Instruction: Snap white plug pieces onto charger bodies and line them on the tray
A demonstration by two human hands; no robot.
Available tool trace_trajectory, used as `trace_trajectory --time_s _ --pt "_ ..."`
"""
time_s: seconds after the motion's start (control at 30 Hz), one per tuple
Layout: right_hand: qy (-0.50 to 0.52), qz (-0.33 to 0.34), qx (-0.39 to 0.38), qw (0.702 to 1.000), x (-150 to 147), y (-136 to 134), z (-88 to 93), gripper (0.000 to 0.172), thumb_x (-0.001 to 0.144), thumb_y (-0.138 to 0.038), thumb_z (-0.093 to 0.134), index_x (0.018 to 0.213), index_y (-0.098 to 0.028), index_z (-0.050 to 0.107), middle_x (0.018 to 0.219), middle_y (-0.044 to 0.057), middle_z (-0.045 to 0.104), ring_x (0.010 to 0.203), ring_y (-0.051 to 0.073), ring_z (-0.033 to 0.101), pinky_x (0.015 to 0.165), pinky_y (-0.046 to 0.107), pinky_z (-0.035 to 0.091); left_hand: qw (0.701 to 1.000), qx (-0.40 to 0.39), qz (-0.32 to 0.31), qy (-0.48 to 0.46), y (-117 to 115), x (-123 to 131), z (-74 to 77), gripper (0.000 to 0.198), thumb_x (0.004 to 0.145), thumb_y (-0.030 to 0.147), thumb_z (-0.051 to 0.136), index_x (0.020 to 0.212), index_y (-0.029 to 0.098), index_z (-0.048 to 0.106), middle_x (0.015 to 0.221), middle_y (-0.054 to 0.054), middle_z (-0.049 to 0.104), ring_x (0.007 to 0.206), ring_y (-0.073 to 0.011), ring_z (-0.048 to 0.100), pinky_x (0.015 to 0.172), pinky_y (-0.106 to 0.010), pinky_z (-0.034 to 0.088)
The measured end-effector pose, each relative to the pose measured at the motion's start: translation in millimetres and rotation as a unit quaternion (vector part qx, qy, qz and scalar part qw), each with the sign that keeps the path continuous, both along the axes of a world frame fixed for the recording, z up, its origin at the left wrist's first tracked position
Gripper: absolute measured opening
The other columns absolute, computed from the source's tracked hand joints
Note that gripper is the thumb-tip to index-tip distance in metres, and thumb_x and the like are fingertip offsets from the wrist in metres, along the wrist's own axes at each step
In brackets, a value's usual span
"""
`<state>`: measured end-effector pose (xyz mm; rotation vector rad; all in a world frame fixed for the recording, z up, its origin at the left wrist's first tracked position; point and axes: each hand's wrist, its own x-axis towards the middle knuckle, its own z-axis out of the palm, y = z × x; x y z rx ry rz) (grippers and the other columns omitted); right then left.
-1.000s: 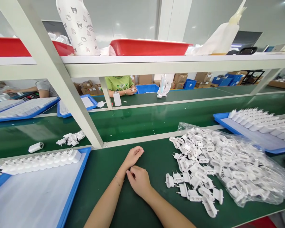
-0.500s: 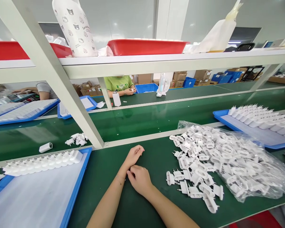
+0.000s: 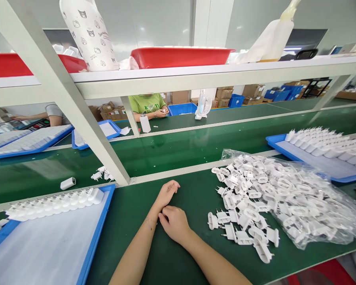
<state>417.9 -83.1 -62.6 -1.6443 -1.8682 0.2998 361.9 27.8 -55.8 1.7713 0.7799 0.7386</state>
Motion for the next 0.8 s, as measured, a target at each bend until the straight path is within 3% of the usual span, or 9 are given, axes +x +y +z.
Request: trace_trajectory --time_s 0.8 --pt "-0.03 0.024 -0.014 0.999 1.6 -1.5 4.0 0.019 0.086 -0.021 0.049 0.069 -0.019 0.056 0.071 -0.002 0.062 0.063 0.011 0.054 0.055 0.025 0.027 1.0 0.011 0.001 0.012 -2.8 1.3 7.0 0.038 0.088 0.049 0.041 0.081 0.016 0.058 0.064 0.001 0.047 0.063 -0.0127 0.046 0.062 -0.025 0.038"
